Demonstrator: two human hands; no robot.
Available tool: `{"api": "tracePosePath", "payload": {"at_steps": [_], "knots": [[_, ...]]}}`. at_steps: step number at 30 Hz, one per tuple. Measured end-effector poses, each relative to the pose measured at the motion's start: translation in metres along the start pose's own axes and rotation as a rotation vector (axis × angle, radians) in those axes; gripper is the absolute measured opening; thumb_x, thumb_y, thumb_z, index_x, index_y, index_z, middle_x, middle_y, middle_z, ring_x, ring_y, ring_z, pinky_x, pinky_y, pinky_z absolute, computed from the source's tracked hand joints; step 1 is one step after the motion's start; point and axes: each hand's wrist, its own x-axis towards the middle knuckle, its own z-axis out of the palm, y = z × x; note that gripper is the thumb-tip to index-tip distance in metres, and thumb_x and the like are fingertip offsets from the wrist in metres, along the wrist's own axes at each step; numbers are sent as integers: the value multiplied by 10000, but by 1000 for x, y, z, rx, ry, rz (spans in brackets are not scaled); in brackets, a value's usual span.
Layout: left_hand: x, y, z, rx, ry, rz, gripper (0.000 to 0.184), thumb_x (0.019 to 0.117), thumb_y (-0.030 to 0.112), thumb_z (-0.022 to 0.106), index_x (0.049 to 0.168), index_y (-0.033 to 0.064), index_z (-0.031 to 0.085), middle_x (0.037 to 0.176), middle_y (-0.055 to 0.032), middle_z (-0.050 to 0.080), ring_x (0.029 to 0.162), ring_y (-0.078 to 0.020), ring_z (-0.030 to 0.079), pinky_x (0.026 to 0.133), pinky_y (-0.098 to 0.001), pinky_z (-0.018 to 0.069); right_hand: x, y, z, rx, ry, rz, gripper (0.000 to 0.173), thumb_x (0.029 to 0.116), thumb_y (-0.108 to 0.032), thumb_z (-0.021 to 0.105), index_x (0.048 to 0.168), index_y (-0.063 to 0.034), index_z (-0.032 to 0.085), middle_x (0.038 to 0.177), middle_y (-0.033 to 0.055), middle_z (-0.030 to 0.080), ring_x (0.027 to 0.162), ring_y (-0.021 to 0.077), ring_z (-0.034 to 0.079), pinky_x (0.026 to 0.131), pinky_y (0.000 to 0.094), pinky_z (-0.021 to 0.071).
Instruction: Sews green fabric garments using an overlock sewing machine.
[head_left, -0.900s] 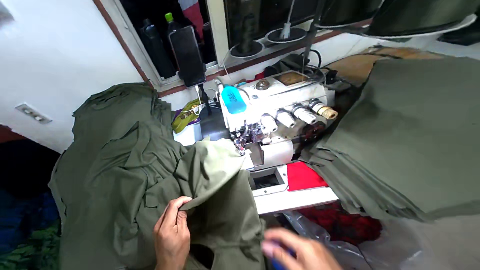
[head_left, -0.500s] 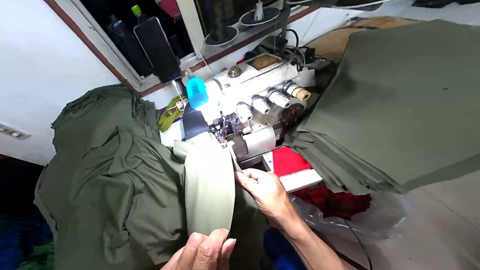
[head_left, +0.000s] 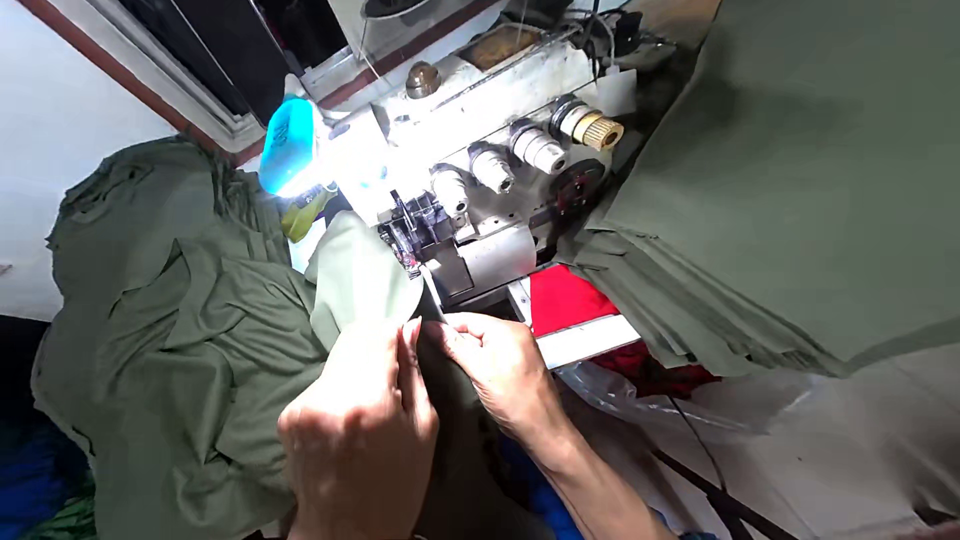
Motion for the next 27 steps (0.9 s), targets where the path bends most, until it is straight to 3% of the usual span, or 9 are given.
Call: {"api": "tracePosePath", "payload": {"at_steps": [7,12,14,17,23,25,27], "knots": [[13,-2,21,93,-76,-5,227,951,238,617,831,92,742,661,-43,625,542,-197,606,450,-369,402,-4,-3,4,83,-3,77,80,910,-275,774,882,-205,800,663,-76,689,555,23,604,516,212,490],[21,4,28,103,-126,-50,179,945,200,632,848,94,739,696,-53,639,587,-221,633,467,-398,429,-5,-5,7,25,77,41,83,881,-308,787,859,-229,779,637,-107,642,538,4,567,498,207,463],[24,7,30,96,-155,-65,158,939,187,642,852,98,739,691,-53,635,593,-225,636,476,-403,442,-5,-7,9,28,117,19,83,882,-284,770,858,-205,770,638,-112,637,537,-14,561,495,192,461],[29,11,33,93,-202,-88,163,943,175,639,827,91,717,660,-54,602,583,-235,622,476,-406,431,-6,-10,10,66,105,44,122,913,-313,745,930,-200,789,723,-111,726,626,-25,658,564,189,542],[36,22,46,135,-233,-139,178,914,135,679,750,69,653,665,-86,593,588,-266,631,469,-417,443,-2,-12,14,3,175,11,103,911,-314,748,893,-217,777,717,-120,726,650,-30,676,592,189,566],[30,22,51,106,-196,-124,162,906,121,659,756,62,640,660,-85,574,561,-258,615,454,-403,434,-3,-10,16,-17,220,-42,89,911,-297,739,902,-216,775,723,-125,724,659,-37,675,602,180,570],[14,14,45,-31,-157,-62,121,924,135,648,843,73,713,708,-59,612,576,-212,630,472,-362,490,-5,-8,16,-5,244,-87,75,915,-260,733,912,-198,775,729,-117,716,662,-40,660,607,165,551]]}}
